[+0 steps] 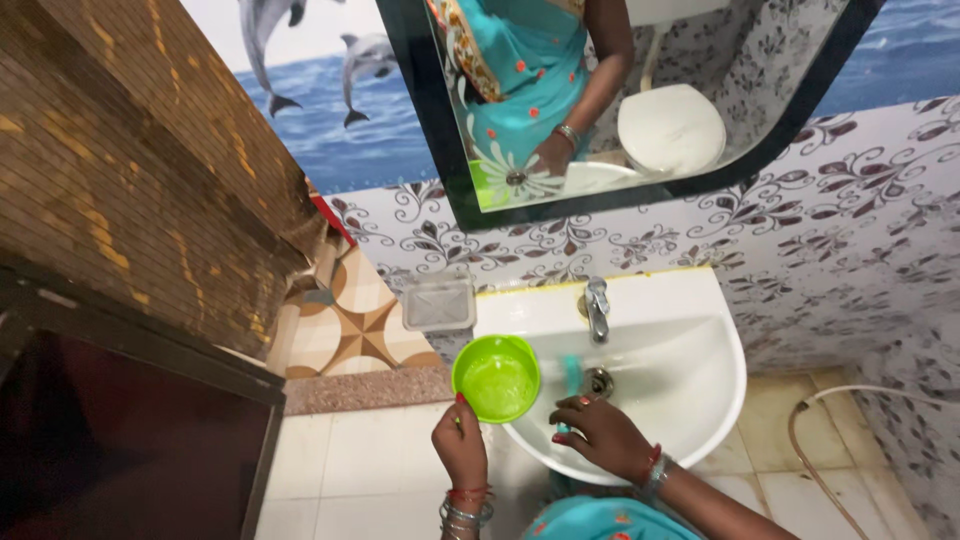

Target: The person cleans a white bathroom sink using a green bowl and a blue brush. They repeatedly pour water from the bowl into the sink and scrub the basin and faucet area with the brush.

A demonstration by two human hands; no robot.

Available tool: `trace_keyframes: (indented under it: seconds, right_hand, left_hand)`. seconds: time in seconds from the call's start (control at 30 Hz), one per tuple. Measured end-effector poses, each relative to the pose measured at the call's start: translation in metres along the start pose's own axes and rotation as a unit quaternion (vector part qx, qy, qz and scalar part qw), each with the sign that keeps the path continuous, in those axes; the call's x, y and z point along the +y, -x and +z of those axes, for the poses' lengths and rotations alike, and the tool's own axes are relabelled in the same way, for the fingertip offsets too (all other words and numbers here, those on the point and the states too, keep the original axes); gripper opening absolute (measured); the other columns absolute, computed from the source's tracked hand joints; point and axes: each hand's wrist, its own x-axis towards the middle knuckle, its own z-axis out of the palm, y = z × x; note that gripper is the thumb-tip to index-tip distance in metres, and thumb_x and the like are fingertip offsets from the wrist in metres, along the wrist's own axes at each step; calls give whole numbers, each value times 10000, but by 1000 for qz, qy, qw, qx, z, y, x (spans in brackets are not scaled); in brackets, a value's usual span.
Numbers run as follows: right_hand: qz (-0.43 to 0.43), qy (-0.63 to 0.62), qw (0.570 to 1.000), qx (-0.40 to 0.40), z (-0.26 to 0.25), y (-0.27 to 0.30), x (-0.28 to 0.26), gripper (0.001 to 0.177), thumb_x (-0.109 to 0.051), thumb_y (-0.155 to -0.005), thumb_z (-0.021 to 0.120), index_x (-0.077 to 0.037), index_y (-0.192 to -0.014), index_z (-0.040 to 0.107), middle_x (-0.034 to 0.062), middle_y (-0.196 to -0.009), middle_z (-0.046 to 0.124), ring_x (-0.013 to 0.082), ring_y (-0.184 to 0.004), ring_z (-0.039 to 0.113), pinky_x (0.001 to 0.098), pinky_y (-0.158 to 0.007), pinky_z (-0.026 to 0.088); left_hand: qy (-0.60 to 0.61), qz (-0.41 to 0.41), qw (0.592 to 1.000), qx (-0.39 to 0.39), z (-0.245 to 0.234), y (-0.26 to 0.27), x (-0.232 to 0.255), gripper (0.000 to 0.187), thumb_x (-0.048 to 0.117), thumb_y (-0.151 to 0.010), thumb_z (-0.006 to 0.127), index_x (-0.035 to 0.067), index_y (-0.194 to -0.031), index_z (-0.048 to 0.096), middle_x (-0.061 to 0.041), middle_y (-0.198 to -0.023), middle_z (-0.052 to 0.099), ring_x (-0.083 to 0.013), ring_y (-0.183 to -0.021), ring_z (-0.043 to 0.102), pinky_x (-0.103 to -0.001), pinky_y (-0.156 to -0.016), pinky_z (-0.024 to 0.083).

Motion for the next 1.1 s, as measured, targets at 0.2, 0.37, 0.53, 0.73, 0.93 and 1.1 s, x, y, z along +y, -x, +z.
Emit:
trace_keyframes:
  seconds: [0.2,0.37,0.53,0.73,0.93,1.1]
  right_hand:
    - [29,-31,992,-116,-8,9,-11,219,-363,-885,701,-170,-977,748,61,-920,708,300,-883,629,437,-809,503]
    - [31,89,995,-32,5,-4,5,269,-391,-926,661,-124,-958,679,90,-891,674,307,-882,644,471,-760,514]
    - [98,186,978,-10,-1,3,14,255,-398,-916,647,-145,-903,665,114,-804,672,333,-827,654,468,-640,521]
    - [123,262,955,-65,-17,14,23,263,-415,-907,681,-158,-958,660,80,-852,680,298,-868,663,444,-673,536]
    - [102,185,972,103,-6,24,38,305,-295,-804,755,-190,-1089,720,65,-1035,734,301,-888,665,420,-677,555]
    - [157,-38,969,185,-3,35,54,269,-145,-919,636,-180,-1176,704,30,-1050,769,237,-912,723,388,-777,576]
  left_hand:
    - [20,-6,1000,-2,-8,4,-5,407,171,-1013,549,-16,-651,544,-15,-512,470,-86,-500,413,-303,-459,334]
    - [29,3,1000,-5,-4,1,-3,380,140,-1001,545,-15,-654,540,-17,-517,463,-87,-504,407,-308,-462,330]
    - [12,11,1000,-7,-6,-1,2,379,135,-995,541,-25,-653,515,-19,-517,454,-88,-503,405,-311,-461,330]
    - [20,7,1000,-1,-7,1,4,358,133,-999,526,-9,-670,533,-8,-525,462,-79,-507,413,-308,-460,334]
    - [29,3,1000,-7,-5,1,2,375,129,-1003,533,-15,-656,520,2,-535,448,-76,-519,398,-304,-464,316]
    - [30,27,999,-5,-5,0,-1,376,124,-1004,541,-12,-657,493,16,-553,420,-68,-549,363,-302,-476,297]
